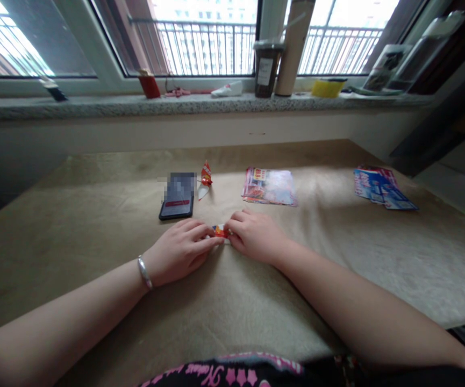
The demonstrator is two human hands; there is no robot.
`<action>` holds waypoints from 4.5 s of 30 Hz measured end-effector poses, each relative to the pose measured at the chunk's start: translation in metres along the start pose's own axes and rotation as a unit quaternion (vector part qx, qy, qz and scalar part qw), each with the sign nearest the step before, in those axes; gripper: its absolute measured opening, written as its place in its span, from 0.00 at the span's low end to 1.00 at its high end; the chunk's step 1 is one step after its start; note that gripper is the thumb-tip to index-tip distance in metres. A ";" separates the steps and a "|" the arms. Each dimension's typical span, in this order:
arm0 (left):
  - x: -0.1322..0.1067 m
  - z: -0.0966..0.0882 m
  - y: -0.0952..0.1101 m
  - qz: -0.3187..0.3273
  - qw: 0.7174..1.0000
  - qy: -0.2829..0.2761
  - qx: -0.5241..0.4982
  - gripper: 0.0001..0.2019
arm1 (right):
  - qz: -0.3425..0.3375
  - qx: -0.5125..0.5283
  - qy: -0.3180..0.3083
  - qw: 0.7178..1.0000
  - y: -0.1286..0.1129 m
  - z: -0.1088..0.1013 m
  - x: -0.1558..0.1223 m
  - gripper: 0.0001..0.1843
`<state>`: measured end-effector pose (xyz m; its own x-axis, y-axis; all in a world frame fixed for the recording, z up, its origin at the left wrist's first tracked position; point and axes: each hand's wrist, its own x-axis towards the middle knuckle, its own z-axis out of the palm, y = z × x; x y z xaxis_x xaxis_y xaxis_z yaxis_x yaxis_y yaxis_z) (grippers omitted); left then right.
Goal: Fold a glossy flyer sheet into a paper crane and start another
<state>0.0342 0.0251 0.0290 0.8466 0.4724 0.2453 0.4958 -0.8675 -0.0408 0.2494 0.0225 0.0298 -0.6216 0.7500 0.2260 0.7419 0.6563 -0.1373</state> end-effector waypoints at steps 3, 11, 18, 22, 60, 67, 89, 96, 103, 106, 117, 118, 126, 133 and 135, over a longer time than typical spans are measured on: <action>-0.001 0.001 -0.001 -0.010 1.000 0.005 -0.004 0.13 | 0.004 0.017 0.007 1.000 0.000 0.000 0.000 0.09; 0.001 0.004 -0.003 -0.044 0.998 0.008 -0.040 0.10 | -0.092 0.094 -0.001 0.991 -0.004 0.001 0.000 0.08; 0.004 0.002 0.001 -0.058 0.995 0.011 -0.074 0.10 | -0.022 0.054 0.034 0.998 0.004 0.010 0.000 0.15; 0.003 0.002 0.001 -0.067 0.995 -0.002 -0.075 0.11 | -0.019 0.028 0.024 0.999 0.004 0.013 0.002 0.17; 0.004 0.009 -0.003 -0.039 0.992 0.030 -0.118 0.11 | -0.132 -0.034 0.028 0.990 0.001 0.009 -0.001 0.11; 0.004 0.008 -0.003 -0.033 0.992 0.029 -0.118 0.12 | -0.122 -0.054 0.028 0.991 -0.004 0.007 -0.001 0.09; 0.002 0.008 -0.004 -0.023 1.000 0.005 -0.011 0.10 | -0.071 0.007 0.020 0.997 -0.008 0.011 0.002 0.07; 0.002 0.007 -0.003 -0.014 1.000 0.015 -0.017 0.10 | -0.096 0.012 0.019 0.995 -0.005 0.013 0.003 0.10; 0.003 0.005 -0.002 -0.015 1.000 0.012 -0.007 0.10 | -0.064 0.077 0.001 0.995 -0.004 0.013 0.005 0.09; 0.002 0.004 -0.001 -0.019 1.000 0.007 -0.003 0.10 | -0.045 0.115 -0.001 0.992 -0.003 0.016 0.005 0.07; 0.000 0.003 -0.002 -0.034 0.999 0.016 0.007 0.10 | -0.012 0.150 0.013 0.989 0.000 0.013 0.004 0.06; 0.000 0.004 -0.002 -0.034 0.999 0.018 0.007 0.10 | -0.011 0.145 0.015 0.989 0.000 0.013 0.004 0.06; -0.001 0.002 -0.004 0.007 0.999 0.038 0.023 0.09 | 0.019 0.087 0.037 0.995 0.003 0.019 0.010 0.07; -0.001 0.002 -0.001 -0.019 0.999 0.035 0.034 0.10 | 0.027 0.117 0.036 0.992 0.006 0.018 0.011 0.04; -0.001 0.002 0.000 -0.028 0.999 0.038 0.026 0.10 | 0.010 0.120 0.037 0.992 0.004 0.015 0.009 0.06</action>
<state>0.0338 0.0255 0.0266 0.8009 0.5056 0.3209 0.5534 -0.8297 -0.0737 0.2429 0.0333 0.0165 -0.5809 0.7608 0.2895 0.6675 0.6487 -0.3655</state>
